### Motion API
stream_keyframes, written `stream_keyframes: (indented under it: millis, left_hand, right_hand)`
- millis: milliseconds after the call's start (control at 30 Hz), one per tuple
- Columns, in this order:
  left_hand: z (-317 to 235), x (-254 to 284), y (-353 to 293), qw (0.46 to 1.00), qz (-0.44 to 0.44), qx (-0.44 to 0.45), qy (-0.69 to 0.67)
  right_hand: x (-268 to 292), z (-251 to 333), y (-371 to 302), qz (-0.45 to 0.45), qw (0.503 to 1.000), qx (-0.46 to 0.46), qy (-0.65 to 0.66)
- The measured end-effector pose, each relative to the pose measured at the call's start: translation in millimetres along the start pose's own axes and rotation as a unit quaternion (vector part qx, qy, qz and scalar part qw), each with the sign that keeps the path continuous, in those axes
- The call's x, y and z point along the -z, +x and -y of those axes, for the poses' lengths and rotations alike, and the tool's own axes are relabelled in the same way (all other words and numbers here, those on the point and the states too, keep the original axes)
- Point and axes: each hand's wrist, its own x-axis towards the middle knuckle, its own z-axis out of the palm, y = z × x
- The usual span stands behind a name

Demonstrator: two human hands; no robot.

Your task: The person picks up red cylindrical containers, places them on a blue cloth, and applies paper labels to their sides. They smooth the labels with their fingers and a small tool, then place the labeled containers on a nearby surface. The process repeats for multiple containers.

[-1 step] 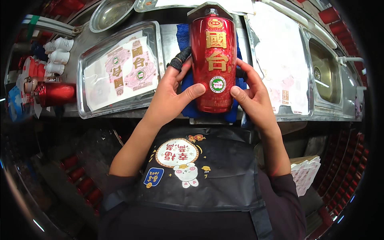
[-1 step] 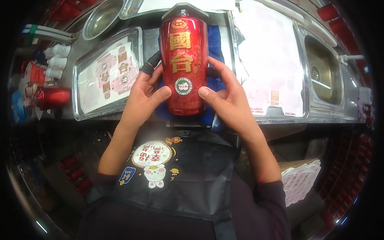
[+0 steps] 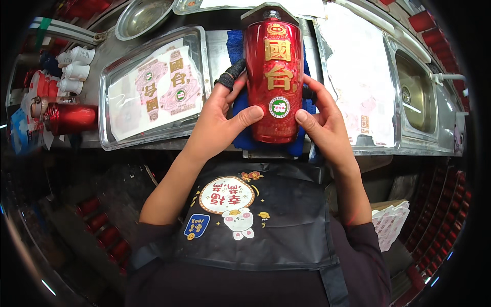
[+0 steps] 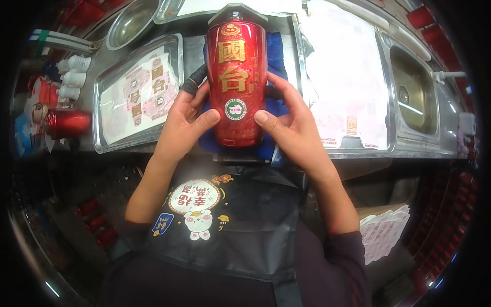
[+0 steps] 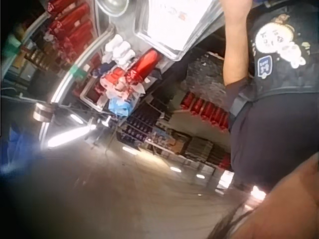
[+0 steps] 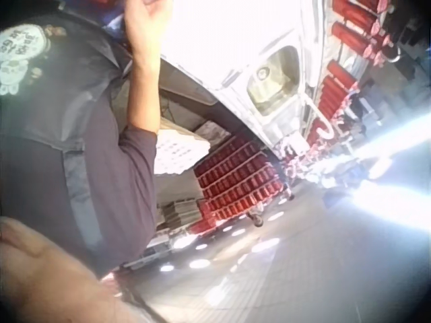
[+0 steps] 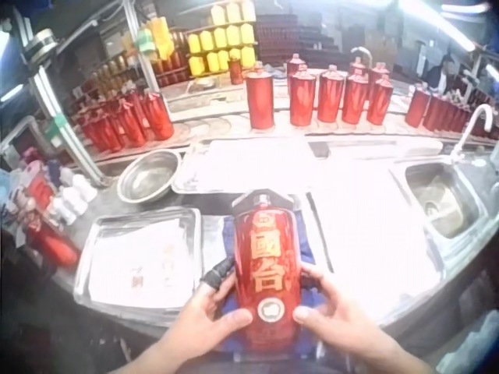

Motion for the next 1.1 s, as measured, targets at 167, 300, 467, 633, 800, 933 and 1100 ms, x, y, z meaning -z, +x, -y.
stream_keyframes:
  millis: [167,300,467,633,800,933,1100]
  left_hand:
    - [2,-1,0,1.000,-0.002,-0.007,0.002]
    - [2,0,-1,1.000,-0.002,-0.001,-0.003]
    - [1,-1,-3,0.999,0.028,-0.012,0.020]
    - [-5,-1,-3,0.999,0.031,0.023,0.015]
    - [-4,0,-2,0.999,0.030,0.019,0.004]
    - [5,4,-3,0.999,0.036,-0.027,0.030]
    - [3,3,-3,0.999,0.029,-0.013,0.029]
  right_hand:
    - [0,1,1,0.002,1.000,0.010,0.004]
    - [1,1,2,0.005,1.000,0.008,0.007]
    - [6,4,0,0.011,0.999,-0.013,-0.030]
    - [5,1,1,0.005,0.999,-0.009,-0.041]
    - [3,1,3,0.000,1.000,-0.004,-0.023]
    - [7,8,1,0.020,0.997,-0.035,-0.064]
    - [7,8,0,0.010,0.994,-0.037,-0.098]
